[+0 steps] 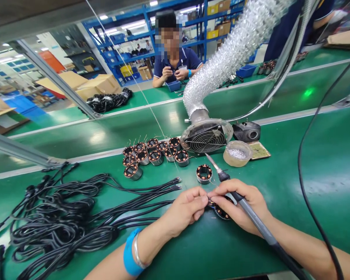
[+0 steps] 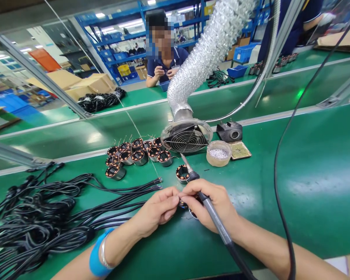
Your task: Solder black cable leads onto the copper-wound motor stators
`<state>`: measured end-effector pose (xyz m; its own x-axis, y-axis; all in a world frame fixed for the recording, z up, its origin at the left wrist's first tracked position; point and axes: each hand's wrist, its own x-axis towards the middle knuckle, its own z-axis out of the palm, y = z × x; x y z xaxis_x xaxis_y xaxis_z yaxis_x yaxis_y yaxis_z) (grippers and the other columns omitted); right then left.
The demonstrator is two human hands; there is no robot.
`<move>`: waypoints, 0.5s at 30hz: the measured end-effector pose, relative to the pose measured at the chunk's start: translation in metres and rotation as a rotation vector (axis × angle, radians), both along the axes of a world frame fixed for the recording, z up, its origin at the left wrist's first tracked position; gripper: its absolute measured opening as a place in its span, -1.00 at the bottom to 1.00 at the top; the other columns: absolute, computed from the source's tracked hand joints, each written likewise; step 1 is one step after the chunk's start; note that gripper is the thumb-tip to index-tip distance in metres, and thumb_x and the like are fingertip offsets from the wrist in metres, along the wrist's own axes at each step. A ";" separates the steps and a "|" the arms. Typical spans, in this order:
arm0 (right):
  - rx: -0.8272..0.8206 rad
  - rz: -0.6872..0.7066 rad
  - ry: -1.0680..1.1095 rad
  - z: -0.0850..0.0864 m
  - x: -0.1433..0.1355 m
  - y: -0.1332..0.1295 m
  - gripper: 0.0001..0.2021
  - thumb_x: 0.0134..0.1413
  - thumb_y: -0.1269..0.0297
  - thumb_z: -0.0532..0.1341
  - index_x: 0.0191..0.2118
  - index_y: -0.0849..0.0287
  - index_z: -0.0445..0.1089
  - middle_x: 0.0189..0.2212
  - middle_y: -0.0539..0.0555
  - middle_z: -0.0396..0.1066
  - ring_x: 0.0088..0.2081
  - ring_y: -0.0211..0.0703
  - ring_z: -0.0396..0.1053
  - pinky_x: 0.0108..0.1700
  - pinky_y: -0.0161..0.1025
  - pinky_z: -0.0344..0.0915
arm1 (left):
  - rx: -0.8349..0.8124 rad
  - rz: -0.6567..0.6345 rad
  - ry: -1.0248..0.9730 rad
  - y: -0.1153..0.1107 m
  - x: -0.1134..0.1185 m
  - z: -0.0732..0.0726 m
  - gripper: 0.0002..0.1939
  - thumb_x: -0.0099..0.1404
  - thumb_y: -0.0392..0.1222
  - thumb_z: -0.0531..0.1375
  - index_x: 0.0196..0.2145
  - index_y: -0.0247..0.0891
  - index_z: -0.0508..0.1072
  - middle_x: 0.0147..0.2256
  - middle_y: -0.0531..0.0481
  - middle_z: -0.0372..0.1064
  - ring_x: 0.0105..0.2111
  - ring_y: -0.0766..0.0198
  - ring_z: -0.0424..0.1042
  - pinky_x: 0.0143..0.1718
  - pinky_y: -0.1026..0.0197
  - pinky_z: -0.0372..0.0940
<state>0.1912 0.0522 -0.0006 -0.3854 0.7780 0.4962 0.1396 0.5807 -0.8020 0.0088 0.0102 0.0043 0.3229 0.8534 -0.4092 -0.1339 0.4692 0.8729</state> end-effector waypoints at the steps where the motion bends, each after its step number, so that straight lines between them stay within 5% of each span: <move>1: -0.011 0.011 -0.019 0.001 0.000 0.001 -0.90 0.10 0.43 0.30 -0.28 0.08 0.42 -0.42 -0.07 0.53 -0.45 -0.29 0.49 -0.38 -0.42 0.42 | 0.019 0.033 0.048 0.000 0.001 -0.001 -0.57 0.16 0.20 0.24 -0.41 -0.24 0.26 -0.70 0.25 0.08 -0.73 0.50 -0.17 -0.68 0.34 -0.26; 6: -0.010 -0.010 -0.024 0.009 0.015 0.002 -0.81 0.22 0.45 0.19 -0.10 0.05 0.42 -0.26 0.00 0.57 -0.28 -0.22 0.55 -0.20 -0.33 0.49 | 0.091 0.184 0.236 0.001 0.003 -0.006 -0.67 0.17 0.07 0.20 -0.49 -0.25 0.27 -0.68 0.27 -0.07 -0.68 0.48 -0.15 -0.62 0.33 -0.19; 10: -0.010 -0.040 0.013 0.014 0.032 -0.006 -0.64 0.30 0.42 0.12 0.15 -0.03 0.31 -0.31 0.01 0.55 -0.36 -0.20 0.53 -0.28 -0.27 0.49 | 0.135 0.222 0.304 0.000 0.004 -0.009 -0.70 0.20 0.04 0.17 -0.49 -0.24 0.27 -0.64 0.25 -0.07 -0.64 0.45 -0.14 -0.59 0.33 -0.15; 15: 0.120 -0.068 -0.044 0.020 0.041 -0.012 -0.70 0.20 0.35 0.16 0.03 0.00 0.44 -0.40 0.02 0.44 -0.44 -0.19 0.37 -0.43 -0.24 0.33 | 0.207 0.221 0.395 -0.001 0.005 -0.009 -0.71 0.22 0.01 0.14 -0.49 -0.24 0.28 -0.62 0.21 0.00 -0.61 0.42 -0.06 -0.55 0.31 -0.08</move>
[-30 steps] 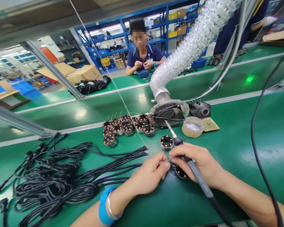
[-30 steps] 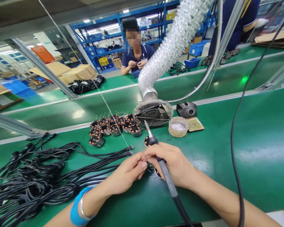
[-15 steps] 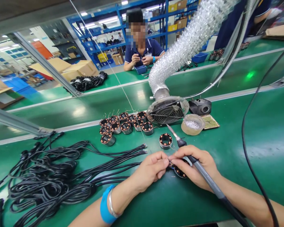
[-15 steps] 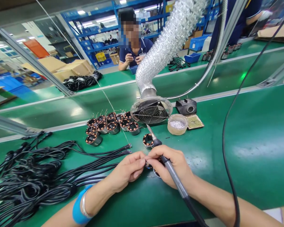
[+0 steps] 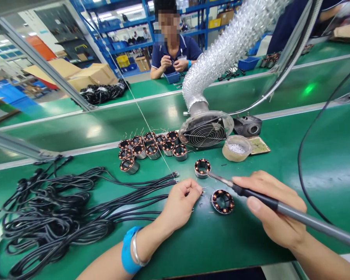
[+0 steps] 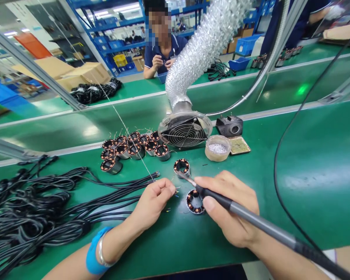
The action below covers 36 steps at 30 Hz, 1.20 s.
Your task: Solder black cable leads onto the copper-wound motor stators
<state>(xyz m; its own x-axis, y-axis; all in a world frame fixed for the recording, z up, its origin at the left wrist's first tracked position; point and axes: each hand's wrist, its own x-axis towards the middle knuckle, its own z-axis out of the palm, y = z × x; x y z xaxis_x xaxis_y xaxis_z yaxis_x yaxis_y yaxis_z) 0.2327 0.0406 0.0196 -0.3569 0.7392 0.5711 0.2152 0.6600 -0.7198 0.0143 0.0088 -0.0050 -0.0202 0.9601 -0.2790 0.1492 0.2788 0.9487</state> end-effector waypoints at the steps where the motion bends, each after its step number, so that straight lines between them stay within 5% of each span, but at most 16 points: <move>1: -0.002 -0.012 0.016 0.001 0.000 0.000 -0.73 0.19 0.36 0.16 -0.03 0.01 0.46 -0.42 0.01 0.44 -0.45 -0.19 0.36 -0.45 -0.25 0.31 | 0.010 -0.002 0.007 0.000 0.000 0.000 -0.72 0.23 0.01 0.14 -0.48 -0.24 0.29 -0.61 0.20 0.01 -0.61 0.42 -0.05 -0.54 0.31 -0.06; 6: -0.060 -0.119 0.030 -0.003 -0.001 -0.001 -0.86 0.14 0.37 0.19 -0.21 0.02 0.44 -0.42 -0.02 0.49 -0.44 -0.18 0.43 -0.49 -0.29 0.30 | 0.063 -0.006 0.030 -0.003 0.000 -0.004 -0.74 0.29 -0.02 0.12 -0.43 -0.25 0.32 -0.56 0.18 0.05 -0.57 0.40 -0.01 -0.49 0.31 0.00; 15: -0.092 -0.140 -0.021 -0.006 -0.006 0.002 -0.90 0.14 0.36 0.18 -0.25 0.05 0.43 -0.49 -0.02 0.49 -0.49 -0.16 0.45 -0.54 -0.29 0.29 | 0.106 -0.031 0.040 -0.005 -0.001 -0.006 -0.76 0.32 -0.05 0.10 -0.40 -0.27 0.35 -0.52 0.14 0.14 -0.52 0.38 0.08 -0.43 0.31 0.07; 28: 0.051 -0.069 -0.015 0.002 -0.012 -0.001 -0.88 0.06 0.44 0.20 -0.25 0.13 0.42 -0.46 -0.02 0.49 -0.50 -0.21 0.44 -0.50 -0.31 0.34 | 0.130 -0.031 0.024 -0.005 0.001 -0.003 -0.78 0.33 -0.09 0.11 -0.40 -0.28 0.37 -0.53 0.13 0.14 -0.50 0.37 0.09 -0.44 0.31 0.06; 36: 0.198 0.064 -0.001 0.006 -0.018 -0.007 -0.80 0.03 0.53 0.16 -0.21 0.24 0.43 -0.53 0.03 0.39 -0.60 -0.29 0.20 -0.57 -0.29 0.17 | 0.132 -0.041 0.037 -0.006 0.001 -0.004 -0.77 0.34 -0.09 0.11 -0.39 -0.29 0.37 -0.53 0.13 0.14 -0.50 0.37 0.09 -0.44 0.32 0.06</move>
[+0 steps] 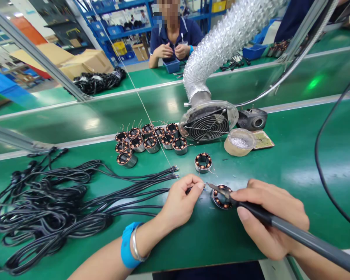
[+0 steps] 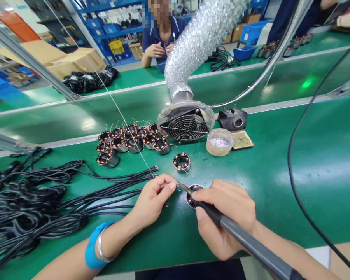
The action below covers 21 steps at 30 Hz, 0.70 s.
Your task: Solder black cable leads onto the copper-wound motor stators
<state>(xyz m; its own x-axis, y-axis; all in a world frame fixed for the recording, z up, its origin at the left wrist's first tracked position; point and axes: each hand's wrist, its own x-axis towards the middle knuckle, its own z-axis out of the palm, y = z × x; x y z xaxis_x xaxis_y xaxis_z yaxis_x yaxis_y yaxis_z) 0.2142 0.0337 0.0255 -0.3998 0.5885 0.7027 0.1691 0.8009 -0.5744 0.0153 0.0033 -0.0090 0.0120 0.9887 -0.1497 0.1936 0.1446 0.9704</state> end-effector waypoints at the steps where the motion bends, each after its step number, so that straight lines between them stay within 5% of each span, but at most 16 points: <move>1: 0.014 -0.001 -0.007 0.000 0.000 -0.001 -0.80 0.03 0.53 0.15 -0.21 0.24 0.43 -0.55 0.02 0.37 -0.61 -0.29 0.19 -0.58 -0.29 0.15 | -0.002 -0.002 0.000 0.000 0.000 0.000 -0.77 0.34 -0.09 0.11 -0.39 -0.29 0.37 -0.53 0.13 0.14 -0.50 0.37 0.09 -0.44 0.32 0.06; 21: -0.002 -0.017 0.036 -0.002 0.003 0.000 -0.78 0.01 0.52 0.15 -0.20 0.22 0.42 -0.58 0.00 0.32 -0.61 -0.27 0.19 -0.58 -0.26 0.17 | -0.018 -0.005 0.008 0.002 0.000 0.001 -0.77 0.32 -0.08 0.10 -0.41 -0.27 0.36 -0.53 0.14 0.12 -0.51 0.37 0.08 -0.44 0.30 0.06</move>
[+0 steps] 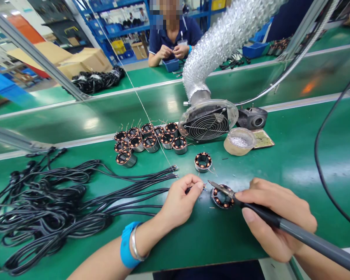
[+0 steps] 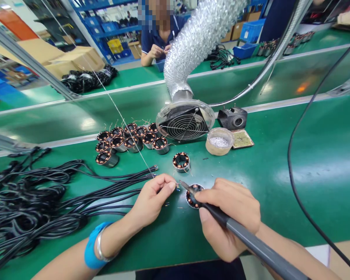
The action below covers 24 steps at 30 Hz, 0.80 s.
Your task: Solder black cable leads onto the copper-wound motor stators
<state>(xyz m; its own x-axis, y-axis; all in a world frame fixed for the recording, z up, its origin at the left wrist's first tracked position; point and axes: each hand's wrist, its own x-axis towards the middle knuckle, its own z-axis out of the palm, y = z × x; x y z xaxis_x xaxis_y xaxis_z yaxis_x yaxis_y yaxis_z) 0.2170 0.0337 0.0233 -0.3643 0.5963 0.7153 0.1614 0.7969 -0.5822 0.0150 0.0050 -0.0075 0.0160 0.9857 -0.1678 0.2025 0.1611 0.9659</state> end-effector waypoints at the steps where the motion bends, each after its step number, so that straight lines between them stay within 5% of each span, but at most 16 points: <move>1: -0.002 0.002 -0.002 0.000 0.000 0.000 -0.79 0.01 0.52 0.15 -0.21 0.22 0.42 -0.59 -0.01 0.30 -0.62 -0.27 0.18 -0.58 -0.26 0.16 | -0.004 0.000 -0.002 0.000 0.000 0.000 -0.76 0.32 -0.07 0.10 -0.41 -0.27 0.36 -0.54 0.14 0.12 -0.51 0.37 0.08 -0.44 0.30 0.05; 8: 0.012 0.011 -0.016 0.000 0.001 -0.001 -0.81 0.00 0.51 0.15 -0.24 0.23 0.43 -0.60 -0.02 0.28 -0.63 -0.26 0.21 -0.59 -0.26 0.17 | -0.029 0.004 -0.024 0.000 0.000 0.000 -0.73 0.30 -0.04 0.12 -0.44 -0.28 0.35 -0.55 0.14 0.10 -0.53 0.39 0.05 -0.48 0.31 0.01; 17: 0.100 -0.067 -0.029 -0.005 -0.003 0.008 -0.66 0.10 0.52 0.17 0.02 0.21 0.40 -0.46 0.04 0.45 -0.54 -0.22 0.32 -0.53 -0.27 0.30 | -0.179 0.011 -0.154 0.003 0.000 0.001 -0.66 0.22 0.08 0.17 -0.47 -0.26 0.31 -0.66 0.22 -0.05 -0.64 0.44 -0.09 -0.60 0.33 -0.12; 24: 0.039 0.035 -0.044 0.001 0.004 0.002 -0.74 0.03 0.53 0.13 -0.15 0.24 0.44 -0.54 0.02 0.34 -0.58 -0.25 0.23 -0.54 -0.25 0.21 | -0.156 0.031 -0.110 0.001 0.000 0.002 -0.69 0.24 0.04 0.16 -0.47 -0.26 0.32 -0.64 0.22 -0.03 -0.65 0.45 -0.07 -0.58 0.32 -0.10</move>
<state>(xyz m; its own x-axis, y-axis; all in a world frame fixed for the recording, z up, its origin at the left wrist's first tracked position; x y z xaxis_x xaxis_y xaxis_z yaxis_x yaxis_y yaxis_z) 0.2208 0.0357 0.0243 -0.4158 0.5551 0.7204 0.1582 0.8242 -0.5438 0.0152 0.0064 -0.0059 0.0127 0.9483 -0.3171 0.0899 0.3147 0.9449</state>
